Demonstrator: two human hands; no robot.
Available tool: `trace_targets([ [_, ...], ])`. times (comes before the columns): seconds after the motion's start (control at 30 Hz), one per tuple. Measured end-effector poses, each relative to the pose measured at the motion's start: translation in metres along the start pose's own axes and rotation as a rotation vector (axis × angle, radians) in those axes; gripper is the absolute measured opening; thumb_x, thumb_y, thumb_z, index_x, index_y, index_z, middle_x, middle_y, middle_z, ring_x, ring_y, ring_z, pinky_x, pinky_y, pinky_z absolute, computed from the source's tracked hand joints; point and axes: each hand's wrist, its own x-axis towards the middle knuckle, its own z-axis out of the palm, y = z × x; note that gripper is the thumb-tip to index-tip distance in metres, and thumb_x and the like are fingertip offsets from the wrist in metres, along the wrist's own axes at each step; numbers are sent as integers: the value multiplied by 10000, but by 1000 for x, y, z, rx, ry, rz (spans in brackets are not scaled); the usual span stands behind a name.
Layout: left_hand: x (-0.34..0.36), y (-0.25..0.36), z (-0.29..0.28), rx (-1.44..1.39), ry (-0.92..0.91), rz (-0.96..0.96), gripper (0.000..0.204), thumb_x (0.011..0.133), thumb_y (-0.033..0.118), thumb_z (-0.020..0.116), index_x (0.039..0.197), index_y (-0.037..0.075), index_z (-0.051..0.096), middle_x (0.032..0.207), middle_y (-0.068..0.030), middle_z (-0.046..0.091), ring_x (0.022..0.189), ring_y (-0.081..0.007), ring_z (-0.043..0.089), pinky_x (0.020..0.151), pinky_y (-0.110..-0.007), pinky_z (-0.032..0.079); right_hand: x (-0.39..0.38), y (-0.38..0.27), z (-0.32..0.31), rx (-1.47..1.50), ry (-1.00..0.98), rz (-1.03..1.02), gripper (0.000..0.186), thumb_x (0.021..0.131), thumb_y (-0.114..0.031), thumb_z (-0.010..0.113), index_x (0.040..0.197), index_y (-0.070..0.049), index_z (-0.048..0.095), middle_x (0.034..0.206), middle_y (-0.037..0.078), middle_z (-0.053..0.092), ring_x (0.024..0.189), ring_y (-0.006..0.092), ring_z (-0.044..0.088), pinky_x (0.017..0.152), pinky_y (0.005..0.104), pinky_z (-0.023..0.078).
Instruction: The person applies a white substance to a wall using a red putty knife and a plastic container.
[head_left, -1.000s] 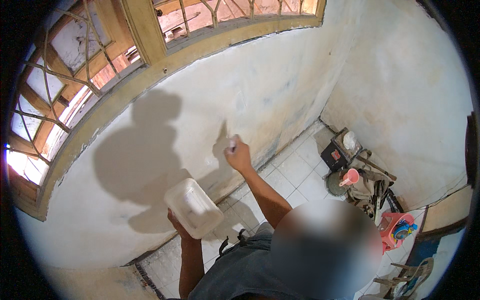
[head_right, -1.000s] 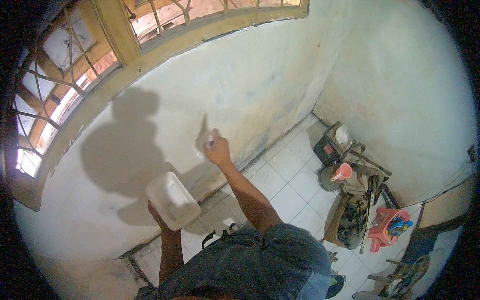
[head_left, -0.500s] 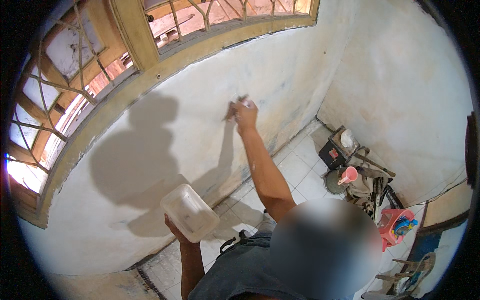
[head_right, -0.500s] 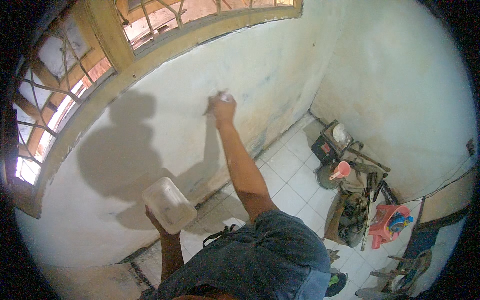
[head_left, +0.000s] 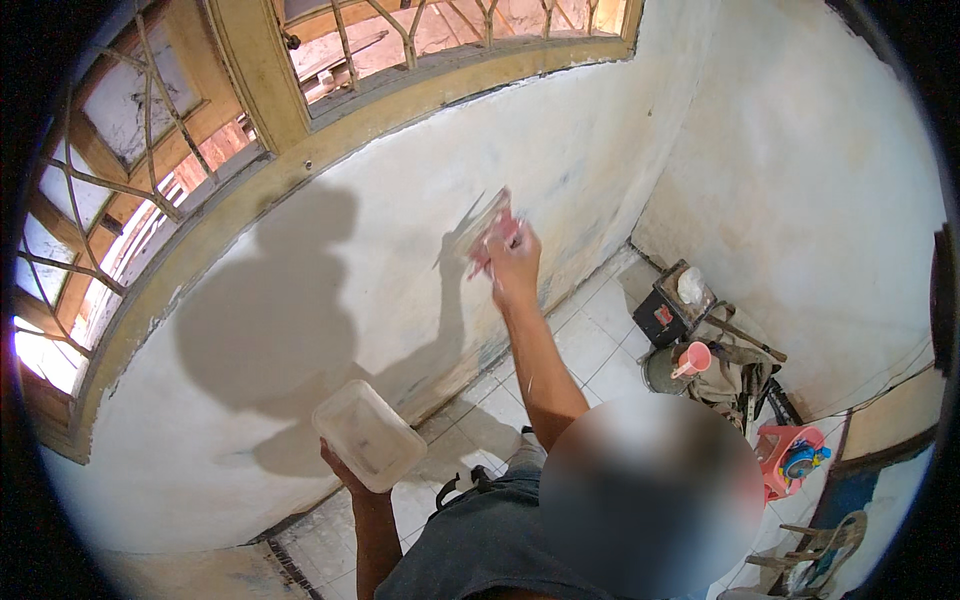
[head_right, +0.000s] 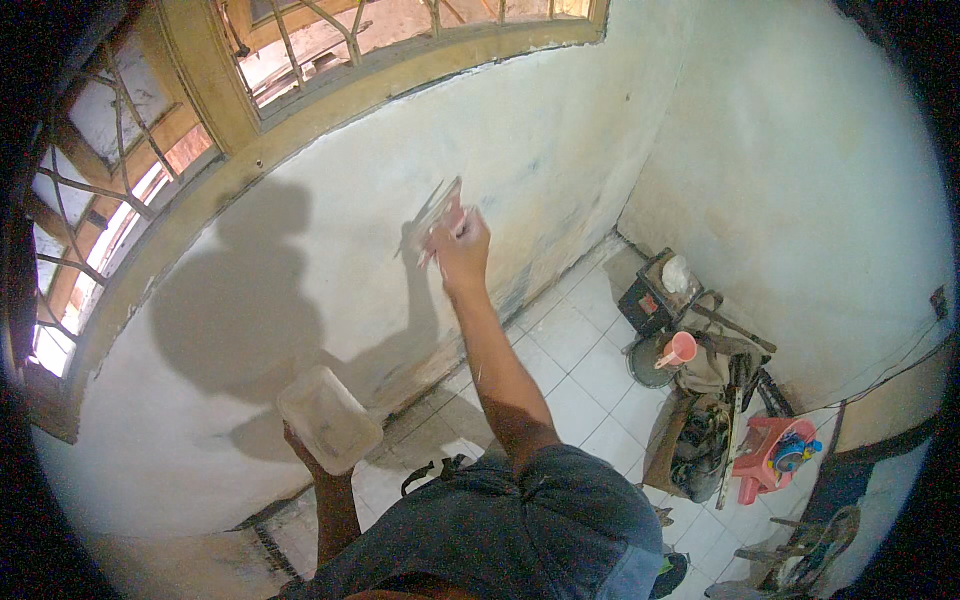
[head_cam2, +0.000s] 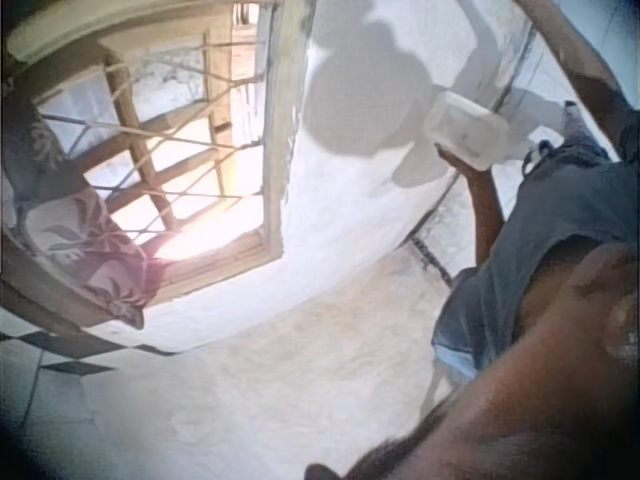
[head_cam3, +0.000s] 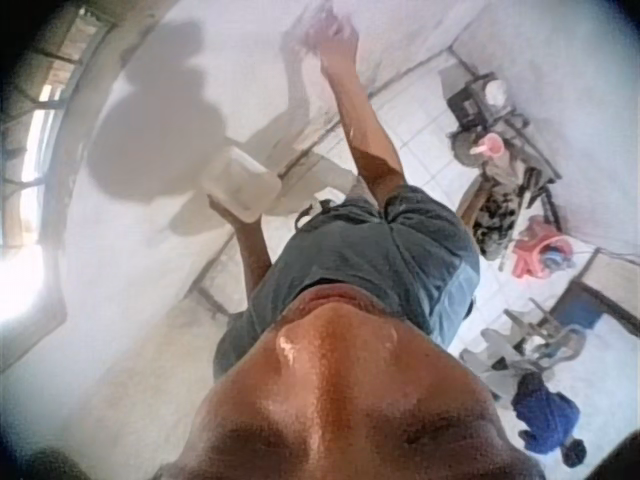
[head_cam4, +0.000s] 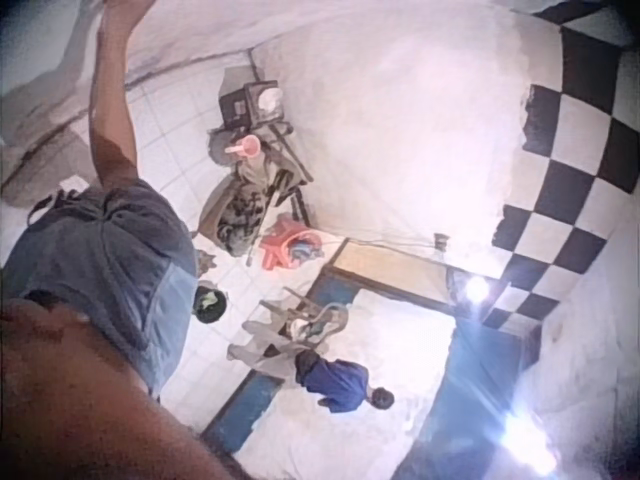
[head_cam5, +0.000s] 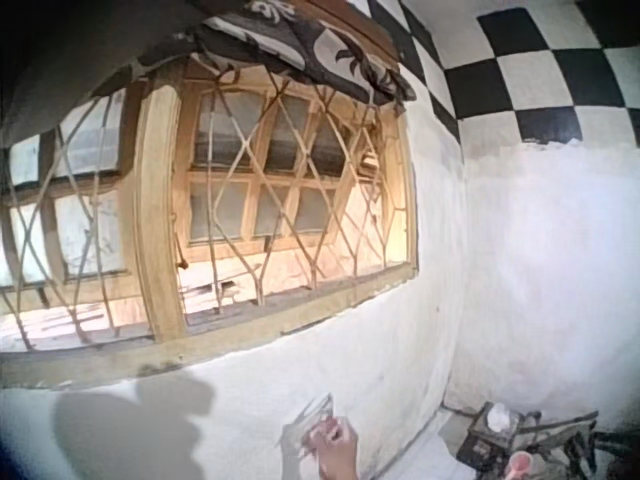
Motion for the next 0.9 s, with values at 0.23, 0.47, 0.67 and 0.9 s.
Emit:
trace_targets([
  [0.23, 1, -5, 16, -11, 75, -24, 593, 842, 585, 461, 1238, 144, 473, 1157, -43, 533, 1040, -234, 537, 858, -431, 496, 58, -3, 42, -1116, -106, -529, 251, 729, -131, 635, 942, -53, 527, 737, 172, 622, 636, 346, 613, 566, 433, 488],
  [0.47, 11, -3, 3, 18, 73, 13, 575, 851, 572, 466, 1230, 139, 473, 1153, -47, 532, 1023, -232, 544, 849, -436, 502, -47, 14, 35, -845, -394, -452, 157, 784, -148, 608, 865, -46, 521, 699, 127, 608, 575, 245, 604, 550, 382, 497],
  [0.67, 7, -4, 1, -30, -3, 3, 566, 858, 569, 463, 1225, 138, 474, 1143, -47, 536, 1000, -241, 555, 843, -433, 506, 57, -8, -35, -117, 36, -127, 47, 870, -51, 514, 835, -20, 506, 685, 66, 548, 512, 134, 520, 435, 257, 419],
  [0.9, 2, 0, 6, -41, 45, -20, 544, 861, 565, 458, 1207, 146, 486, 1121, -45, 549, 1004, -237, 555, 847, -426, 504, 123, -22, -46, -165, -19, -29, 85, 892, -106, 524, 847, -35, 530, 651, 33, 523, 506, 102, 477, 445, 247, 388],
])
